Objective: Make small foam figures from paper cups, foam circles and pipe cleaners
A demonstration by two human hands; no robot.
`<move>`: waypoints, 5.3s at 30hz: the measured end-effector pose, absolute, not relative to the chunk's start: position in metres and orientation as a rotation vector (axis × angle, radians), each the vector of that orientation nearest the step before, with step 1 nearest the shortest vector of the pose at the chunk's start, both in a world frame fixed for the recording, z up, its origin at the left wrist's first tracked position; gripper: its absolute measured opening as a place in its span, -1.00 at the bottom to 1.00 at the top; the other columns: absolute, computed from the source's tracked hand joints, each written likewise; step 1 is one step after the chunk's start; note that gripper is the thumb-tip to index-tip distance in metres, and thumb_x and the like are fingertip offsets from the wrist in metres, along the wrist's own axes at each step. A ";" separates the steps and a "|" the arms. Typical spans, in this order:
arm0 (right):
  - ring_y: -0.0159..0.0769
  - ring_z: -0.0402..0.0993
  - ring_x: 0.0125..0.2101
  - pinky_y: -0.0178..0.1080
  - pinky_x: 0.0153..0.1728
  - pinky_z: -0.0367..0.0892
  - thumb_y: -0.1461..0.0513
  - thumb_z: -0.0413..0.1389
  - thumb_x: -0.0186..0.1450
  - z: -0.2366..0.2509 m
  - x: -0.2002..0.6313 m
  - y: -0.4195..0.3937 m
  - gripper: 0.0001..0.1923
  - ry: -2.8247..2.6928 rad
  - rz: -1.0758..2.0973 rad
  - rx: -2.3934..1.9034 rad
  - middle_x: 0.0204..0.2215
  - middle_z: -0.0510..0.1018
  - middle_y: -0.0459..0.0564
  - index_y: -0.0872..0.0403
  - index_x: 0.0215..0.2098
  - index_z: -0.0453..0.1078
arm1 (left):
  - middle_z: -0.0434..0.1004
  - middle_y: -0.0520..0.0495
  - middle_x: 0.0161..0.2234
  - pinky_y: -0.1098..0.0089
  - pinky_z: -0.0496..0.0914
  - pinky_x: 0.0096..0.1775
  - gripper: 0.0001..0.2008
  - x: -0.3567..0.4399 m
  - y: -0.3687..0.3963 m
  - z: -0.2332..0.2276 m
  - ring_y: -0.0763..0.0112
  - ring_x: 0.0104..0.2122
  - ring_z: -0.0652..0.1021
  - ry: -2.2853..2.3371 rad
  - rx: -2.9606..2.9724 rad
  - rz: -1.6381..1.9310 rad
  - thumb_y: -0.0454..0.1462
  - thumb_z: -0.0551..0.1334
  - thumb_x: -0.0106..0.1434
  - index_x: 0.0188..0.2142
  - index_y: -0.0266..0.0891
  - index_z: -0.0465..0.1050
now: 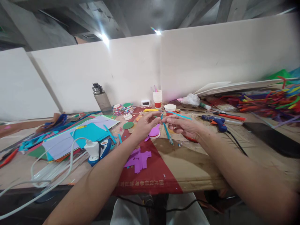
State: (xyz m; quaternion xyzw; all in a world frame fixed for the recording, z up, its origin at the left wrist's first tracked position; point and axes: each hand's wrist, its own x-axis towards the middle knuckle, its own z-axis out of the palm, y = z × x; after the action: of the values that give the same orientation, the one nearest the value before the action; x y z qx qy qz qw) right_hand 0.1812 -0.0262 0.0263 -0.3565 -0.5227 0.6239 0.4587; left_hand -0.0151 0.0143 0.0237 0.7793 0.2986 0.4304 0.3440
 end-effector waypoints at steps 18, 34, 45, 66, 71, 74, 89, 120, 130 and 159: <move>-0.59 0.06 -0.70 -0.44 -0.71 -0.16 0.16 0.31 0.12 0.029 0.177 -0.031 -0.66 -1.559 1.562 -1.077 -0.62 0.35 -0.24 0.09 -0.19 0.40 | 0.39 0.08 -0.55 0.50 0.28 -0.43 -0.74 -0.010 0.018 0.020 0.56 -0.53 0.38 0.706 1.406 1.285 -0.13 0.37 0.09 -0.48 -0.26 0.41; -0.50 -0.27 -0.66 -0.36 -0.68 -0.28 0.01 0.28 0.12 0.061 0.210 -0.036 -0.68 -1.253 1.201 -0.660 -0.65 -0.10 -0.28 -0.01 -0.41 0.29 | 0.31 0.07 -0.74 0.49 0.10 -0.62 -0.68 -0.009 0.013 0.015 0.57 -0.73 0.25 1.066 1.830 0.631 -0.12 0.32 0.12 -0.63 -0.24 0.37; -0.56 -0.20 -0.69 -0.44 -0.74 -0.18 0.03 0.33 0.11 0.049 0.166 -0.051 -0.65 -1.227 1.368 -0.490 -0.68 -0.02 -0.31 0.04 -0.41 0.30 | 0.52 -0.17 -0.13 0.35 0.37 -0.25 -0.56 0.009 -0.003 0.020 0.33 -0.27 0.52 0.533 1.925 0.905 -0.08 0.27 0.23 0.06 -0.19 0.41; -0.30 0.44 -0.32 -0.29 -0.55 0.41 0.13 0.26 0.15 0.041 0.201 -0.024 -0.62 -1.416 0.612 -1.268 -0.04 0.41 0.10 0.05 -0.09 0.39 | -0.10 0.16 -0.66 0.53 0.09 -0.60 -0.63 -0.025 0.002 0.066 0.63 -0.70 0.07 0.169 1.023 1.250 -0.24 0.09 0.41 -0.56 -0.26 0.26; -0.33 0.43 -0.25 -0.21 -0.27 0.41 0.13 0.22 0.20 0.028 0.167 -0.036 -0.43 -1.740 0.655 -1.080 0.09 0.36 0.13 0.04 0.16 0.27 | -0.13 0.16 -0.67 0.53 0.12 -0.59 -0.62 -0.017 -0.006 0.060 0.61 -0.69 0.08 0.213 1.073 1.154 -0.22 0.10 0.40 -0.57 -0.27 0.27; -0.46 0.36 -0.46 -0.33 -0.47 0.31 0.13 0.21 0.22 0.024 0.155 -0.041 -0.46 -1.895 0.977 -0.913 -0.14 0.49 0.01 0.00 0.14 0.27 | -0.12 0.16 -0.67 0.53 0.15 -0.57 -0.61 -0.015 -0.010 0.059 0.60 -0.69 0.10 0.196 1.121 1.120 -0.23 0.08 0.41 -0.57 -0.28 0.29; -0.49 -0.16 -0.66 -0.36 -0.67 -0.11 -0.04 0.19 0.24 0.055 0.171 -0.065 -0.61 -1.370 1.091 -0.362 -0.66 -0.07 -0.26 0.03 -0.53 0.27 | 0.49 -0.11 -0.37 0.45 0.25 -0.44 -0.40 0.010 -0.018 0.019 0.43 -0.42 0.47 0.174 1.605 0.368 0.19 0.13 0.21 -0.01 -0.18 0.47; -0.53 -0.16 -0.69 -0.38 -0.69 -0.16 0.04 0.16 0.27 0.048 0.188 -0.038 -0.67 -1.215 0.894 -0.808 -0.70 -0.03 -0.27 0.05 -0.54 0.32 | -0.03 0.11 -0.67 0.47 0.19 -0.55 -0.46 -0.010 -0.013 0.060 0.59 -0.67 0.13 0.233 1.152 1.167 -0.03 0.07 0.37 -0.67 -0.25 0.12; -0.50 0.19 -0.63 -0.38 -0.58 0.13 0.03 0.00 0.38 0.037 0.159 -0.059 -0.64 -1.999 1.207 -0.768 -0.63 0.29 -0.19 0.10 -0.31 0.51 | 0.10 0.12 -0.67 0.51 0.13 -0.58 -0.59 -0.019 0.001 0.058 0.63 -0.67 0.17 0.407 1.284 1.144 -0.08 0.23 0.29 -0.60 -0.27 0.31; -0.31 0.50 -0.40 -0.28 -0.49 0.41 0.06 0.15 0.28 0.044 0.185 -0.041 -0.75 -1.285 0.912 -0.993 -0.27 0.57 0.06 0.08 -0.26 0.49 | 0.64 -0.13 -0.39 0.52 0.34 -0.43 -0.83 -0.008 0.011 0.033 0.50 -0.47 0.56 0.636 1.269 1.229 -0.23 0.36 0.16 -0.33 -0.34 0.57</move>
State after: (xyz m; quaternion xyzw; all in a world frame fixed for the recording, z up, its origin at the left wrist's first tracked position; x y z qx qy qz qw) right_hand 0.1848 -0.0412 0.0439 -0.4277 -0.5534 0.3928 0.5971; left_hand -0.0081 0.0109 0.0332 0.5454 0.2732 0.5281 0.5907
